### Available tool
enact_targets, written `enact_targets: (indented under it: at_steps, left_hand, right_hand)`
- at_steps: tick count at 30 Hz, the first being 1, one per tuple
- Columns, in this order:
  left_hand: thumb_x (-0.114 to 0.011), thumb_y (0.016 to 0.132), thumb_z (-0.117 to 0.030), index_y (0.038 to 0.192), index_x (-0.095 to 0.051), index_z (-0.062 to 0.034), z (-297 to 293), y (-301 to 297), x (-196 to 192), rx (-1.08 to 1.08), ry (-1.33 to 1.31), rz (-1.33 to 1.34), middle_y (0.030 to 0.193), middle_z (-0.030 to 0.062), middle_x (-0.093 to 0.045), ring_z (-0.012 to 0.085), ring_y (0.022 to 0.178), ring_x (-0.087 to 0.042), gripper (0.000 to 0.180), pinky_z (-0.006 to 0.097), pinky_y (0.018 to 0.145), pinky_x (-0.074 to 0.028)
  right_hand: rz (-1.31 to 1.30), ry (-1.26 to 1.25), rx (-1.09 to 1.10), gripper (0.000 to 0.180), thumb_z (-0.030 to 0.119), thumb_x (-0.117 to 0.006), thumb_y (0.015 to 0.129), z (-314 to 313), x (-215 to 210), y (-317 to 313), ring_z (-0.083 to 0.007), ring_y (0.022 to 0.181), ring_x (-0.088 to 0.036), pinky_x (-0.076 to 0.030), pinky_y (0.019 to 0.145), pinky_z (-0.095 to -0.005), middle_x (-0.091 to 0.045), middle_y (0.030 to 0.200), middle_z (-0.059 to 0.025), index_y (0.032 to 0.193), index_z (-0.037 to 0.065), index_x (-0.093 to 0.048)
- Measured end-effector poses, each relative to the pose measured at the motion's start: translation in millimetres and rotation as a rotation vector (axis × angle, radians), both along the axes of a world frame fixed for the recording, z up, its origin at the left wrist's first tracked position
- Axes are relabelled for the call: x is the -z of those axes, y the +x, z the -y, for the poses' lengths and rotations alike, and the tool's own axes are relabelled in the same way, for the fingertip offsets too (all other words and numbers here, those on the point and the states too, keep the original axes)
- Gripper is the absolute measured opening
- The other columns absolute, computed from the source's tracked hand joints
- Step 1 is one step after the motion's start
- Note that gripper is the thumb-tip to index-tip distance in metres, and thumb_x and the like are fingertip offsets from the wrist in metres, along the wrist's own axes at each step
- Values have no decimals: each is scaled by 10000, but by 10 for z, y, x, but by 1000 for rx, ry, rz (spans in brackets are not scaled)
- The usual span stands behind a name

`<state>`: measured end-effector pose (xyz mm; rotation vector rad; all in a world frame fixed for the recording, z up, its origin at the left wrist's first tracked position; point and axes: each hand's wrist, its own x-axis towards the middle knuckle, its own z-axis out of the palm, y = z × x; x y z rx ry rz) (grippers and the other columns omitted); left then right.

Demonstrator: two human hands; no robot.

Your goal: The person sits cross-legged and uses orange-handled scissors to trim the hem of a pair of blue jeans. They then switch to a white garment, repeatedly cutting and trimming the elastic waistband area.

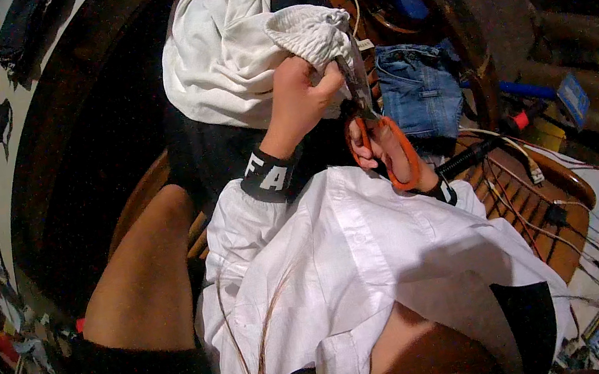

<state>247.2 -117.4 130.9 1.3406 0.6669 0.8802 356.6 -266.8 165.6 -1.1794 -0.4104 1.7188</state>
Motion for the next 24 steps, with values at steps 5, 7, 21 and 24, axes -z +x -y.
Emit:
enact_targets:
  at_steps: [5,7,21,24]
  left_hand:
    - [-559,830,-142,1020,-592,-22,62,69,49,-54,-304,252,881,-2,-604,58,758,-516,227,219,659,-423]
    - [-559,860,-162,1036,-581,-31,32,38,56,11,-526,434,894,-25,-595,44,750,-500,220,206,643,-409]
    - [-556,905,-220,1013,-586,-33,52,46,-47,5,-541,365,864,-35,-594,36,734,-501,218,198,654,-400]
    - [-560,886,-234,996,-588,-50,14,23,-130,18,-749,426,848,-23,-599,59,728,-535,216,215,655,-417]
  right_hand:
    - [-51,26,97,256,309,-445,938,29,183,0,-40,547,-417,-353,457,-191,-463,716,15,962,55,-474]
    - [-16,17,130,193,245,-413,947,8,110,-40,-37,536,-419,-356,452,-195,-464,703,22,938,62,-475]
    - [559,82,-65,259,235,-619,805,-64,-51,-36,-59,628,-392,-345,538,-199,-416,758,4,860,40,-458]
    - [569,106,-98,341,323,-633,798,-91,-42,-16,-68,642,-393,-354,551,-209,-422,781,-5,856,34,-461]
